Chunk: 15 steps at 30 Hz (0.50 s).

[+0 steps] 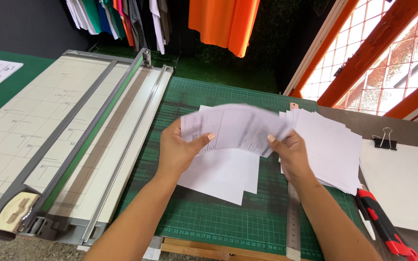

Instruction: Trimming and sorting printed documents using a manual paper cutter

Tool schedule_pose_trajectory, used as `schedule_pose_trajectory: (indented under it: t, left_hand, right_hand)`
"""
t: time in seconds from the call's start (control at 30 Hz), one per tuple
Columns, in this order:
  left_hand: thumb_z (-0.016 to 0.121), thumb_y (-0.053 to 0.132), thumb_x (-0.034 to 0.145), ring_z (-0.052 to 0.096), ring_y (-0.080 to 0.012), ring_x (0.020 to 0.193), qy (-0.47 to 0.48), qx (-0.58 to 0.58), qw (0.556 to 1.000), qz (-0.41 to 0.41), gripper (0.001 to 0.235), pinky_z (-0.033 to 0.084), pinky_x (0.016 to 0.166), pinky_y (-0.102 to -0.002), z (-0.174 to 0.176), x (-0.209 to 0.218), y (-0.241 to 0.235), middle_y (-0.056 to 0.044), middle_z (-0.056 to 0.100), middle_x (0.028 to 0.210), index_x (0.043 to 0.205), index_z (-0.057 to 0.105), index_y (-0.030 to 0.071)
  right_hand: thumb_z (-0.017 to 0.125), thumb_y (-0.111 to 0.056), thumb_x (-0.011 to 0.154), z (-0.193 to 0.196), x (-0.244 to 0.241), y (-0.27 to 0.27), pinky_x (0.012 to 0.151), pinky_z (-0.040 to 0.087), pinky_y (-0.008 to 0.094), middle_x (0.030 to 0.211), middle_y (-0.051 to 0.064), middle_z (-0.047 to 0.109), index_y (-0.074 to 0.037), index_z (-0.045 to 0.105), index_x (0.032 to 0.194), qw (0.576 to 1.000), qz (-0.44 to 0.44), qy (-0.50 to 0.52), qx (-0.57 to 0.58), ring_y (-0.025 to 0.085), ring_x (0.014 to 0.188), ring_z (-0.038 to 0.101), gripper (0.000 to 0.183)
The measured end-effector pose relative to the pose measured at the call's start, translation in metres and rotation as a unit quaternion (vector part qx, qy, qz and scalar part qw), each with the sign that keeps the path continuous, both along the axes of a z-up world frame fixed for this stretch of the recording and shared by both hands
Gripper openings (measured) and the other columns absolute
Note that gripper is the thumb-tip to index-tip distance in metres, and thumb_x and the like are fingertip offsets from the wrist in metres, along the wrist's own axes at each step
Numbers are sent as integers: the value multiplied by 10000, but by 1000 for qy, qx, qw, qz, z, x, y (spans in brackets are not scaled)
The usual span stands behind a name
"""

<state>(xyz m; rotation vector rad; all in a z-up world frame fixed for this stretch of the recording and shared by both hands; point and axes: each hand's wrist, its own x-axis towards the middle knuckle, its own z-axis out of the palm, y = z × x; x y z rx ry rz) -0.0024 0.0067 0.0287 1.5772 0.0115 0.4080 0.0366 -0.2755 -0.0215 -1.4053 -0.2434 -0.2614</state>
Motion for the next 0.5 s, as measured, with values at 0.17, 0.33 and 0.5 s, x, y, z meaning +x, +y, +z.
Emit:
schedule_pose_trajectory:
  t: [0.17,0.33,0.5]
  left_hand:
    - [998,167,575,660,-88,828,-30,-29,999,-23,483,555,787,-256,-15,12,1,-27,778,861,1023,819,137]
    - [973,102,572,668,-124,821,-5,-26,999,-19,453,558,777,-292,-40,27,-3,-57,782,857,999,824,114]
    - [909,127,587,698,-185,826,66,11,998,-5,430,563,772,-363,-35,21,-5,-113,785,853,1001,810,65]
  right_hand:
    - [739,-31,875,-2,-4,6,949,516,401,1059,136,714,12,686,1199,999,41,-6,-29,227,1018,686,331]
    - [674,83,823,3,-12,14,1020,499,418,1175,114,708,6,654,1268,999,21,28,30,218,1134,652,452]
    - [623,106,802,-4,-3,8,1073,493,465,1264,142,698,-41,630,1332,998,22,55,24,280,1185,656,549]
